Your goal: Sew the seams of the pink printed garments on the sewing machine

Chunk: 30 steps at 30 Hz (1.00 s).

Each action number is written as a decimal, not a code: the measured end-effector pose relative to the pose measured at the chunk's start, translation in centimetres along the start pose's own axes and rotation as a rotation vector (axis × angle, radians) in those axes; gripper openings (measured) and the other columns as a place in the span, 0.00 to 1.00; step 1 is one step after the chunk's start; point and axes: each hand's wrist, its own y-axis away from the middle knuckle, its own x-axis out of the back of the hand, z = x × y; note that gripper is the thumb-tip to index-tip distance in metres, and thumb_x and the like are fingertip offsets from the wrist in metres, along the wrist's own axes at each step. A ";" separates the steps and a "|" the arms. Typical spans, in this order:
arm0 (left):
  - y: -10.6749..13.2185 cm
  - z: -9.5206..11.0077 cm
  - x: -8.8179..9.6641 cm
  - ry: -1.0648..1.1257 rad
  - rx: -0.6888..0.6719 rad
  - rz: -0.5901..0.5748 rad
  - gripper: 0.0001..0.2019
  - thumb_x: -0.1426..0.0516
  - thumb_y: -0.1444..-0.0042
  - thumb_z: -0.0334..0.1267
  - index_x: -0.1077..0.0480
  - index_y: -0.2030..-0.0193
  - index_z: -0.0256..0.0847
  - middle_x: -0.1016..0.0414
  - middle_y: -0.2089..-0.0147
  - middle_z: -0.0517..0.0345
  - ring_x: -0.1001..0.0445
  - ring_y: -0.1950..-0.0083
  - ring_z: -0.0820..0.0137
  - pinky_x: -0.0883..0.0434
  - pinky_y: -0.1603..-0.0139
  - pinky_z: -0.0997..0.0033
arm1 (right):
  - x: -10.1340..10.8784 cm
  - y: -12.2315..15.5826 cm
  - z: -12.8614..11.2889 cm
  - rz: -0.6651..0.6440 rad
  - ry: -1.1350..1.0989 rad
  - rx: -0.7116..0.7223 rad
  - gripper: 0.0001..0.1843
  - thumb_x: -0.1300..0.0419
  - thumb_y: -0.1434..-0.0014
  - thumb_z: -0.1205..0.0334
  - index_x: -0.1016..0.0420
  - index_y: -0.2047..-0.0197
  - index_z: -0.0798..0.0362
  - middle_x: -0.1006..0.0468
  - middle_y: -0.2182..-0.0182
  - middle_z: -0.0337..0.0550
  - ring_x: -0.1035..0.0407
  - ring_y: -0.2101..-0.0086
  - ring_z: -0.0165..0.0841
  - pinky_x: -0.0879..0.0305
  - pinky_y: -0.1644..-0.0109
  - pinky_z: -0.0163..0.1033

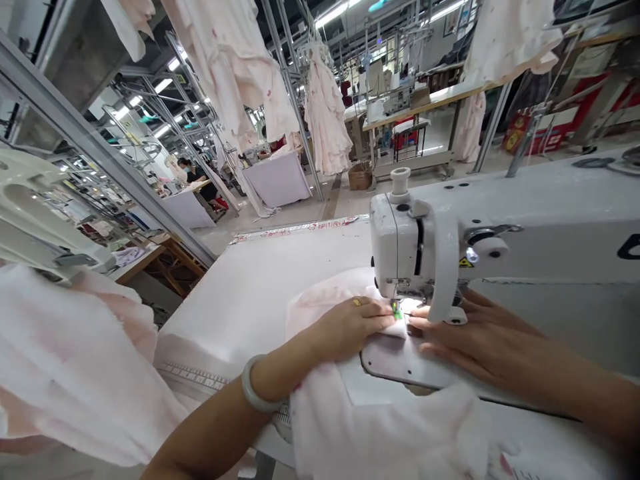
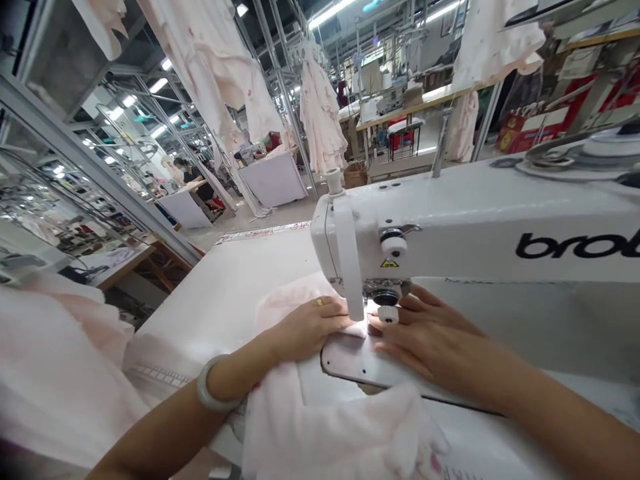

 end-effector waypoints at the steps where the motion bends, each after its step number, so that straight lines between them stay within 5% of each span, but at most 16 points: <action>1: 0.1 0.2 0.0 -0.010 0.008 -0.003 0.20 0.53 0.23 0.26 0.22 0.37 0.39 0.16 0.41 0.42 0.21 0.33 0.60 0.25 0.30 0.57 | 0.0 0.0 -0.1 -0.001 0.015 0.021 0.17 0.46 0.19 0.50 0.15 0.45 0.44 0.10 0.52 0.41 0.17 0.53 0.45 0.26 0.49 0.53; 7: 0.7 0.8 0.3 -0.025 -0.038 0.029 0.20 0.53 0.23 0.26 0.24 0.36 0.38 0.16 0.39 0.44 0.21 0.34 0.63 0.27 0.28 0.59 | -0.8 0.8 -0.1 -0.011 -0.021 0.042 0.17 0.45 0.19 0.53 0.18 0.36 0.43 0.11 0.51 0.40 0.17 0.57 0.44 0.26 0.48 0.54; 15: 0.5 1.2 0.7 -0.011 -0.107 -0.033 0.19 0.51 0.23 0.29 0.24 0.35 0.34 0.17 0.40 0.42 0.20 0.38 0.60 0.26 0.31 0.60 | -1.6 1.1 -0.3 0.077 -0.056 0.076 0.28 0.48 0.17 0.57 0.39 0.19 0.36 0.11 0.50 0.34 0.15 0.57 0.39 0.27 0.46 0.50; 22: 0.8 1.6 0.6 -0.043 -0.103 -0.007 0.19 0.51 0.24 0.30 0.25 0.35 0.33 0.17 0.41 0.41 0.20 0.39 0.59 0.26 0.30 0.58 | -1.4 0.9 -0.7 0.003 -0.035 0.042 0.20 0.51 0.17 0.56 0.22 0.33 0.37 0.11 0.51 0.35 0.15 0.58 0.37 0.27 0.43 0.49; 30: 1.0 1.9 0.4 -0.025 -0.088 -0.003 0.20 0.51 0.24 0.26 0.26 0.33 0.36 0.15 0.40 0.44 0.20 0.33 0.60 0.25 0.29 0.58 | -0.7 0.0 -1.3 -0.065 0.016 0.013 0.24 0.57 0.16 0.56 0.17 0.46 0.42 0.11 0.58 0.38 0.18 0.63 0.40 0.28 0.50 0.51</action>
